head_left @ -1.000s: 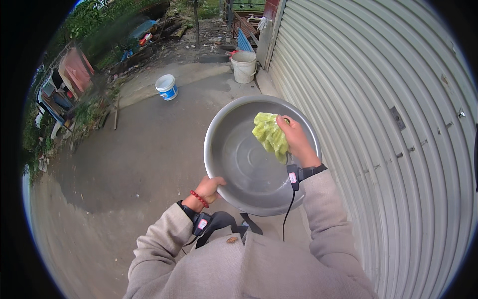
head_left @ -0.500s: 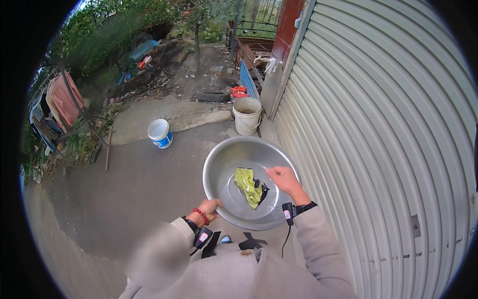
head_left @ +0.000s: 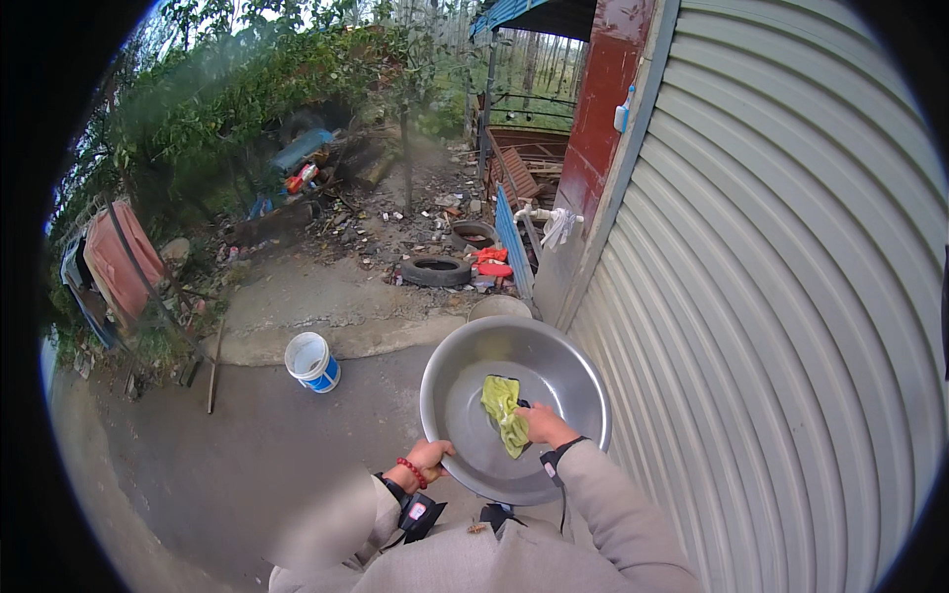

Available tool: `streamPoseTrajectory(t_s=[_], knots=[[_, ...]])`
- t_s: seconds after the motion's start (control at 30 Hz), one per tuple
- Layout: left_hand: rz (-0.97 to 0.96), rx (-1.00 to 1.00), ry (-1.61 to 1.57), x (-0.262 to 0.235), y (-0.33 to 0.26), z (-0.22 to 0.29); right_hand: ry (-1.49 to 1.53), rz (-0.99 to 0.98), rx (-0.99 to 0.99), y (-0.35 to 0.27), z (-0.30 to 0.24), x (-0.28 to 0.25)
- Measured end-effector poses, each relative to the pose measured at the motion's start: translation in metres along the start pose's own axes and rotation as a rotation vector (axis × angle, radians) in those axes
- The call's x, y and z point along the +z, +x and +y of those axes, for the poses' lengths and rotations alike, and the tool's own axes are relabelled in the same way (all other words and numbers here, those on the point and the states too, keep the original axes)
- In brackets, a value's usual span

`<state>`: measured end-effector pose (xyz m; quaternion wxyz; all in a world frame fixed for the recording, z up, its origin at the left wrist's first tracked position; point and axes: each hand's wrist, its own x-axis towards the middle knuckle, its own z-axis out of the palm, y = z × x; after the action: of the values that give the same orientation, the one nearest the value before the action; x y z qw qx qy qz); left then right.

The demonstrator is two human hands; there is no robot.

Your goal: The person walks through a cluttered garage, picks up a metal basin and a yellow cloth, then moves outside. They fill the basin with water from a tap and hand-wash the cloth by scrubbing and wringing it repeatedly in the basin.

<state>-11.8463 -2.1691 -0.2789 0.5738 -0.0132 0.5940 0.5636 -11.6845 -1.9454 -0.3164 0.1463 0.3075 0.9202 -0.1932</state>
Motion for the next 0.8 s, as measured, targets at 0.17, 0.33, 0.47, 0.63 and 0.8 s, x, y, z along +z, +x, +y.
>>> streamPoseTrajectory(t_s=[0.17, 0.33, 0.47, 0.63, 0.8], knots=[[0.059, -0.031, -0.091, 0.011, 0.071, 0.063, 0.327, 0.228, -0.221, 0.09, 0.036, -0.078], [0.085, -0.067, -0.26, 0.009, 0.158, 0.119, 0.635, 0.335, -0.226, 0.198, 0.056, -0.141], [0.108, -0.09, -0.262, 0.007, 0.239, 0.174, 0.698, 0.446, -0.211, 0.29, 0.082, -0.199], [0.141, -0.104, -0.204, 0.006, 0.334, 0.235, 0.64, 0.693, -0.275, 0.393, 0.111, -0.272], [0.187, -0.139, -0.149, 0.008, 0.393, 0.275, 0.565, 0.732, -0.209, 0.476, 0.125, -0.328]])
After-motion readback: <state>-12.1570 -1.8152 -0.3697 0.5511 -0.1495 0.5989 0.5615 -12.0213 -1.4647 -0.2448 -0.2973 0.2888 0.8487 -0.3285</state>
